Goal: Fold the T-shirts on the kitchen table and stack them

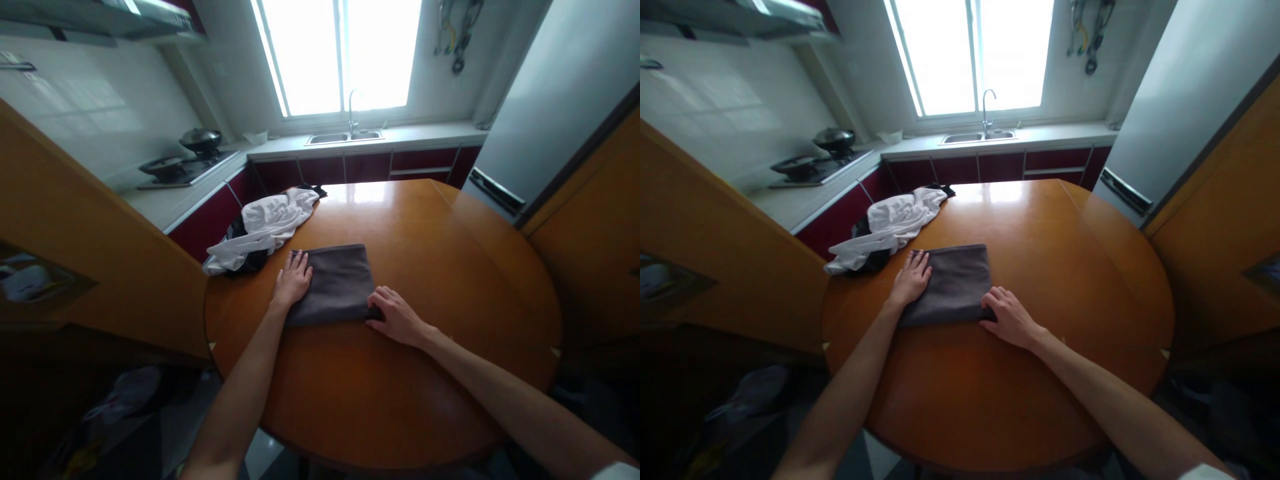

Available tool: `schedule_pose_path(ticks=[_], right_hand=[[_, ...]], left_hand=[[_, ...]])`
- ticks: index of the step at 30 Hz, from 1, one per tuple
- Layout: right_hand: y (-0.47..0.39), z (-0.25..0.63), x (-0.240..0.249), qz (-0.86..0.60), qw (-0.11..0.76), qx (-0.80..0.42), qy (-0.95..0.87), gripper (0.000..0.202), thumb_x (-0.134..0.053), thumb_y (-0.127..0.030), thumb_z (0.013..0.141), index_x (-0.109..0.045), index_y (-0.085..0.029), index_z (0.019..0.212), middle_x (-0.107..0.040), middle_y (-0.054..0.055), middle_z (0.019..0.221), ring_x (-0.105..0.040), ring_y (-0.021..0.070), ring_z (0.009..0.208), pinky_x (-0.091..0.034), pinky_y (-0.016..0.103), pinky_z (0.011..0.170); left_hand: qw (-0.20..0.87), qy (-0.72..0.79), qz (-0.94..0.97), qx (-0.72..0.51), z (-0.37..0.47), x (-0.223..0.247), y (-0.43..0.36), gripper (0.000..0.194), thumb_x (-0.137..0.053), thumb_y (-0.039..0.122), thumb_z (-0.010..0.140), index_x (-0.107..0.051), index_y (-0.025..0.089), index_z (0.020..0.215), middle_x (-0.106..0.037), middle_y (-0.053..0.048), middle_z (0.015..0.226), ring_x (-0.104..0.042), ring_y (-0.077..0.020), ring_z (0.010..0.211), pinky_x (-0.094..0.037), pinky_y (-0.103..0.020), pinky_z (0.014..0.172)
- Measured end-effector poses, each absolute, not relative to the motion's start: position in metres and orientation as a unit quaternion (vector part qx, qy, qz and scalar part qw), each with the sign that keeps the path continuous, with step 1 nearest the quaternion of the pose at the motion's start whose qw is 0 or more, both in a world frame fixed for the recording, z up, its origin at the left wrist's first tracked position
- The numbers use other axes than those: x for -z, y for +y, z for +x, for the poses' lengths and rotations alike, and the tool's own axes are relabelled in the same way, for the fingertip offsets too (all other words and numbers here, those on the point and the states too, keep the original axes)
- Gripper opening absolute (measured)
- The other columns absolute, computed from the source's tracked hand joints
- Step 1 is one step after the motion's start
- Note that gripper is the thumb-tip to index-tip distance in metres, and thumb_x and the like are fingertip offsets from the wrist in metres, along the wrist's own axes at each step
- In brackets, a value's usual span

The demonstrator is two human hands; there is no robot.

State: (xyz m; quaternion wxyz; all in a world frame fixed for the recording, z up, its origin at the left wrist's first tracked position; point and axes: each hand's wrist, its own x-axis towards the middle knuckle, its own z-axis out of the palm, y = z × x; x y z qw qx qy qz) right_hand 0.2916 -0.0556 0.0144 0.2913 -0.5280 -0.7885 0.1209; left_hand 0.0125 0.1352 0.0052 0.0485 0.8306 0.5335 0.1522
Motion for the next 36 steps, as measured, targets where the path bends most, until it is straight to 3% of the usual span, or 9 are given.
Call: schedule_pose_path(ticks=[4,8,11,14,16,21,24,28,36], right_hand=[[-0.054,0.285,-0.014,-0.532,0.300,-0.130,-0.782,0.017,-0.068,-0.015,0.084,-0.057,-0.022,0.094,-0.060,0.003,0.098,-0.054,0.0201,0.093,-0.046,0.033,0.086],[-0.055,0.290,-0.015,-0.519,0.327,-0.145,-0.777,0.009,-0.067,-0.027,0.089,-0.059,-0.023,0.091,-0.060,0.003,0.092,-0.055,0.0193,0.088,-0.045,0.032,0.082],[-0.053,0.296,-0.011,-0.555,0.376,-0.157,-0.725,0.013,-0.056,-0.031,0.096,-0.059,-0.022,0.088,-0.061,0.003,0.086,-0.056,0.0183,0.081,-0.045,0.031,0.077],[-0.046,0.302,-0.005,-0.603,0.399,-0.174,-0.669,0.018,-0.051,-0.031,0.097,-0.060,-0.022,0.085,-0.063,0.003,0.082,-0.056,0.0175,0.074,-0.043,0.030,0.070],[-0.043,0.304,-0.001,-0.625,0.395,-0.186,-0.647,0.019,-0.051,-0.032,0.095,-0.062,-0.022,0.082,-0.065,0.002,0.080,-0.057,0.0173,0.070,-0.041,0.029,0.067],[-0.046,0.298,-0.003,-0.652,0.373,-0.216,-0.624,0.019,-0.052,-0.032,0.092,-0.065,-0.023,0.082,-0.067,0.001,0.075,-0.060,0.0174,0.067,-0.042,0.029,0.064],[-0.048,0.294,-0.005,-0.654,0.375,-0.234,-0.615,0.018,-0.054,-0.032,0.090,-0.069,-0.022,0.087,-0.071,0.002,0.078,-0.063,0.0180,0.069,-0.045,0.030,0.067],[-0.038,0.297,-0.004,-0.655,0.397,-0.282,-0.577,0.020,-0.057,-0.032,0.088,-0.072,-0.020,0.093,-0.075,0.005,0.084,-0.068,0.0192,0.074,-0.049,0.030,0.069],[-0.012,0.297,-0.008,-0.684,0.353,-0.439,-0.464,0.013,-0.057,-0.021,0.086,-0.068,-0.014,0.088,-0.069,0.004,0.070,-0.062,0.0132,0.050,-0.043,0.022,0.043]], left_hand=[[0.075,0.535,0.824,-0.171,0.013,-0.007,0.137,0.053,-0.042,0.041,0.101,-0.048,0.024,0.151,-0.033,-0.007,0.165,-0.015,-0.0311,0.156,-0.030,-0.058,0.119],[0.184,0.509,0.776,-0.324,-0.005,-0.014,0.146,0.050,-0.051,0.037,0.097,-0.054,0.022,0.145,-0.045,-0.009,0.158,-0.035,-0.0281,0.149,-0.035,-0.048,0.119],[0.247,0.553,0.653,-0.454,-0.028,-0.018,0.153,0.047,-0.054,0.035,0.095,-0.059,0.019,0.139,-0.062,-0.012,0.140,-0.060,-0.0252,0.127,-0.049,-0.040,0.107],[0.304,0.629,0.560,-0.446,-0.044,-0.019,0.155,0.047,-0.061,0.037,0.091,-0.066,0.010,0.129,-0.074,-0.017,0.116,-0.073,-0.0243,0.095,-0.059,-0.037,0.084],[0.327,0.640,0.554,-0.420,-0.046,-0.018,0.154,0.046,-0.066,0.040,0.087,-0.071,0.008,0.119,-0.077,-0.016,0.105,-0.074,-0.0243,0.084,-0.060,-0.035,0.076],[0.340,0.621,0.588,-0.391,-0.042,-0.022,0.145,0.043,-0.076,0.051,0.077,-0.080,0.011,0.093,-0.080,-0.011,0.096,-0.074,-0.0290,0.095,-0.056,-0.032,0.082],[0.355,0.620,0.599,-0.361,-0.041,-0.026,0.141,0.051,-0.075,0.057,0.077,-0.081,0.011,0.095,-0.080,-0.011,0.095,-0.074,-0.0305,0.095,-0.056,-0.032,0.080],[0.341,0.620,0.606,-0.363,-0.042,-0.028,0.141,0.044,-0.077,0.050,0.076,-0.081,0.011,0.097,-0.079,-0.013,0.102,-0.074,-0.0308,0.098,-0.055,-0.032,0.082],[0.321,0.635,0.604,-0.359,-0.047,-0.021,0.148,0.031,-0.079,0.036,0.074,-0.081,0.013,0.094,-0.079,-0.013,0.100,-0.074,-0.0313,0.099,-0.054,-0.035,0.087]])
